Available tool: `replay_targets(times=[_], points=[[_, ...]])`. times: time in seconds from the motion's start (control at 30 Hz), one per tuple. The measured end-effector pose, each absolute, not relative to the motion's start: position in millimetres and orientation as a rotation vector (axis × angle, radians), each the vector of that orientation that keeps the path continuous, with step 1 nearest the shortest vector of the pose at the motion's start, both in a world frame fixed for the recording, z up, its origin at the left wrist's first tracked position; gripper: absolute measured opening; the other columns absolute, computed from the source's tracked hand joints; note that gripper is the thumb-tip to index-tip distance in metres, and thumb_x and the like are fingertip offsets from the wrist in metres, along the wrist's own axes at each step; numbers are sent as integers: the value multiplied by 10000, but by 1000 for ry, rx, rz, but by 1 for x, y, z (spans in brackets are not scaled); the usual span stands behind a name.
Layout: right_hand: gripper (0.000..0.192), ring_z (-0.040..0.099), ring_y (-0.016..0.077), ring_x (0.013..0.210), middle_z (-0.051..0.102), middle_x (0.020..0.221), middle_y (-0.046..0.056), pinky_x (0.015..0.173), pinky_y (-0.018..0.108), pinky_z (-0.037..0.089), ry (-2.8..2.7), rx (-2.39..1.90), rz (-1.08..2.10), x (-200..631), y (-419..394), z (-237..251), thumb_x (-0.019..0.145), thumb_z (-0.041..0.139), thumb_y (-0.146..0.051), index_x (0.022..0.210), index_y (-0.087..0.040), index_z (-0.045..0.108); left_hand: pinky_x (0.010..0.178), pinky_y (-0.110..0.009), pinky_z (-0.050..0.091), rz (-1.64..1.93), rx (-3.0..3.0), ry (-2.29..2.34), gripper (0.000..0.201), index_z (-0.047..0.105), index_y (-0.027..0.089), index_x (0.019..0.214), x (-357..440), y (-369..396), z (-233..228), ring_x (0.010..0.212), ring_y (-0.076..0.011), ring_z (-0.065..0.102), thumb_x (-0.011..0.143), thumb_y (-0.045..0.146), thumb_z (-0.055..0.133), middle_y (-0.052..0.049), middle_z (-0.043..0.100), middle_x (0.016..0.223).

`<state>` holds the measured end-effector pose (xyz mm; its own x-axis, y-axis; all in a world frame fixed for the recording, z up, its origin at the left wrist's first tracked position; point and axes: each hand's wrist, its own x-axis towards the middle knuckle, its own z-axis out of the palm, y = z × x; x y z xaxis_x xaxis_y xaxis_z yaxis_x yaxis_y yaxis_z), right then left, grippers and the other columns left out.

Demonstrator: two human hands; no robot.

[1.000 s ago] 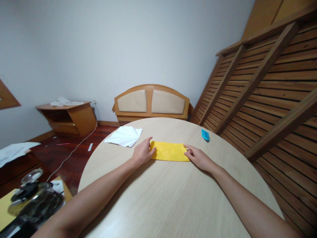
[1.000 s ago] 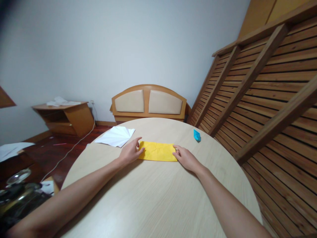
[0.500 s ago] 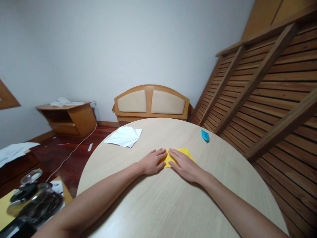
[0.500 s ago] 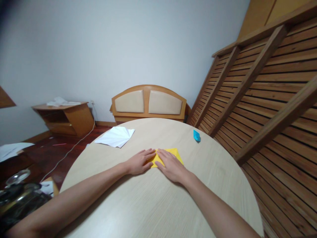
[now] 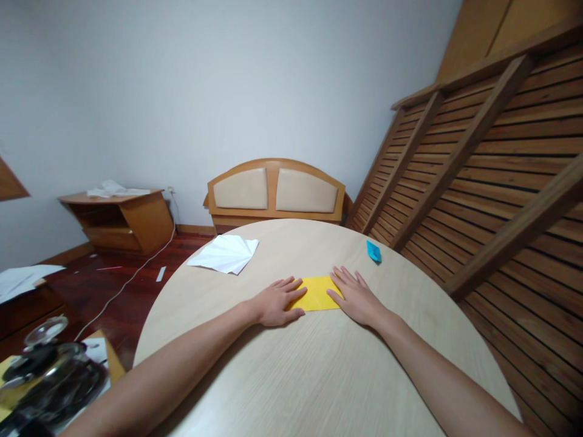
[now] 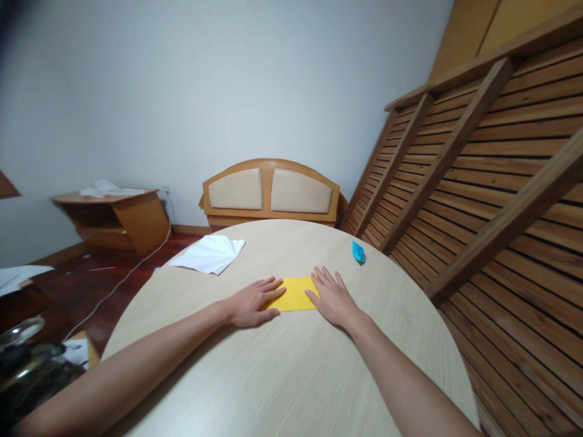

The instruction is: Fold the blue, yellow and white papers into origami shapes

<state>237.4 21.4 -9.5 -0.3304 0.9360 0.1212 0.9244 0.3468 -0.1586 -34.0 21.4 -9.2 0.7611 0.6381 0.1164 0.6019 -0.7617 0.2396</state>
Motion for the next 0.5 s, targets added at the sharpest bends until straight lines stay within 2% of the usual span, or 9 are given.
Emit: replay_targets(times=[0.07,0.17,0.23,0.33,0.5], points=[[608,183,272,1509,304,1605,113,1226,502,105,-2462,-1518,99,227,15,-5,1005,330,-505,1491,-158,444,1177,-526,266,275,2779,1022,673,398,154,1508,-33,20,-7,1461,-378,284,965,548,448,-175,328,1573],[649,209,242,1504,292,1611,78,1227,464,147,-2570,-1357,354,209,6,-4,1008,291,-575,1540,-207,353,1162,-530,290,247,2808,1040,713,361,176,1529,-33,17,-2,1452,-383,303,952,586,444,-167,335,1574],[687,169,250,1514,239,1628,58,1229,466,133,-2595,-1338,447,204,6,-7,995,293,-621,1556,-226,310,1145,-534,315,258,2846,1019,736,359,189,1529,-34,15,2,1435,-388,335,936,614,453,-168,361,1561],[708,128,272,1520,206,1635,60,1230,485,112,-2562,-1434,447,211,15,-14,989,284,-638,1559,-219,300,1109,-535,363,302,2922,951,713,438,193,1480,-36,14,5,1406,-396,378,909,616,497,-169,439,1512],[714,155,282,1514,239,1625,94,1226,477,138,-2497,-1530,361,236,28,-21,987,307,-625,1543,-177,344,1063,-496,423,336,3013,837,635,552,184,1376,-36,13,9,1334,-371,477,875,574,570,-163,542,1423]])
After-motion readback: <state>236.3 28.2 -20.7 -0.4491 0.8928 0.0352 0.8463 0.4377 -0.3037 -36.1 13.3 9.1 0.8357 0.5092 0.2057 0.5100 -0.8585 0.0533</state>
